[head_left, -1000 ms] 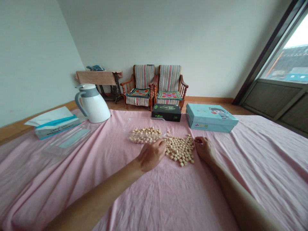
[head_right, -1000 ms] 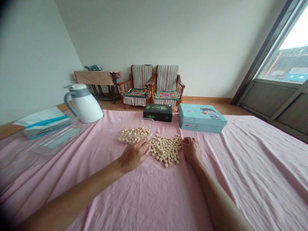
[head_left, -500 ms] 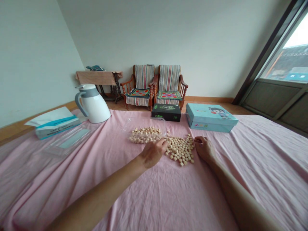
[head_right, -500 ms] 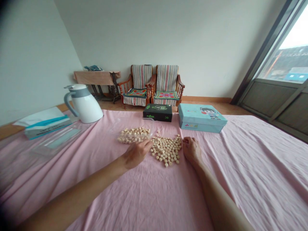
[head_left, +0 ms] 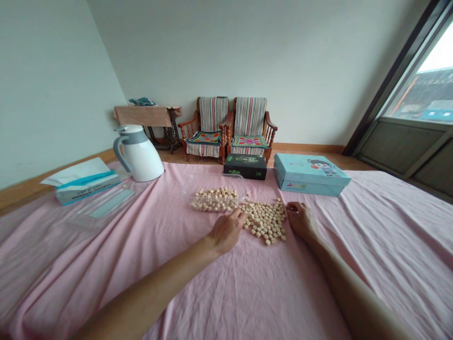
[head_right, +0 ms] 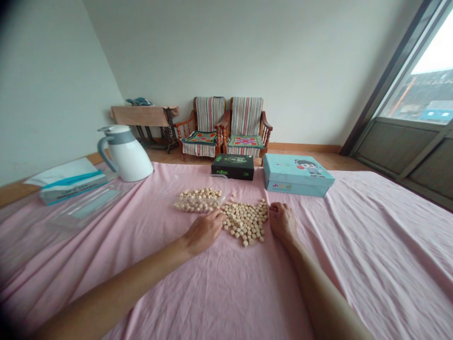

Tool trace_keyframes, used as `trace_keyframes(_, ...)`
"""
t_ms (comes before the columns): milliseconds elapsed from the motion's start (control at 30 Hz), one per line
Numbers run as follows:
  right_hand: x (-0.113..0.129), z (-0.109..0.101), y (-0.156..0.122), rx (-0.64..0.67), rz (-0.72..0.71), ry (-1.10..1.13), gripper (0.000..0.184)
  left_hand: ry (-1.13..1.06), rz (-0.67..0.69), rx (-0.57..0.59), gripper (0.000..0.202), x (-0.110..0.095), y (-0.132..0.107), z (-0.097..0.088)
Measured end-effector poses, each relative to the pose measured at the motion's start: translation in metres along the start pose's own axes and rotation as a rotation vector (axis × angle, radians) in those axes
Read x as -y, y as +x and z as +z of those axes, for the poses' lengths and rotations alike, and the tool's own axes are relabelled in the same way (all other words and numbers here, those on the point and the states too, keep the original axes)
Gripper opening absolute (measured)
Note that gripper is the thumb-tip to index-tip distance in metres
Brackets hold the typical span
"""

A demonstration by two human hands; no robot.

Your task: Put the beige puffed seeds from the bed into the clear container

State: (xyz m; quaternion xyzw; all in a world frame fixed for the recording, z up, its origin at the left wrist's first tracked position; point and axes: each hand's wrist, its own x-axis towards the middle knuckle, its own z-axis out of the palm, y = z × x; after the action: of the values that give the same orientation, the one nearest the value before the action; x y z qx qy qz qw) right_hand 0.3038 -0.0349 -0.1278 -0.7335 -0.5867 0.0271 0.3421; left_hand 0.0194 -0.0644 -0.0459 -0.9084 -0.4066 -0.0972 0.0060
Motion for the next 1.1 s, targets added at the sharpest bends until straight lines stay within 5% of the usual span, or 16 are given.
trace_keyframes(267, 0.002, -0.002, -0.001, 0.007, -0.005, -0.002, 0.021, -0.052, -0.106, -0.566, 0.023, 0.027, 0.013, -0.054)
trace_keyframes(333, 0.003, -0.002, -0.001, 0.008, -0.008, 0.003, 0.021, -0.064, -0.058, -0.493, 0.022, 0.024, 0.013, -0.05)
trace_keyframes(500, 0.002, -0.001, 0.0, 0.005, 0.005, -0.001, 0.02, -0.071, 0.064, -0.041, 0.016, 0.004, 0.004, -0.008)
trace_keyframes(600, 0.002, -0.001, 0.0, 0.01, 0.006, -0.004, 0.021, -0.083, 0.005, 0.034, 0.014, 0.0, 0.004, 0.01)
trace_keyframes(767, 0.005, -0.004, -0.001, 0.007, 0.002, -0.009, 0.021, -0.139, -0.002, -0.004, 0.013, -0.001, 0.001, 0.018)
trace_keyframes(900, 0.007, -0.005, -0.002, 0.008, 0.001, -0.013, 0.021, -0.141, 0.052, -0.069, 0.011, -0.003, -0.001, 0.005)
trace_keyframes(1100, 0.005, -0.003, -0.001, -0.003, 0.009, -0.024, 0.022, -0.127, -0.076, -0.475, 0.014, 0.024, 0.017, -0.046)
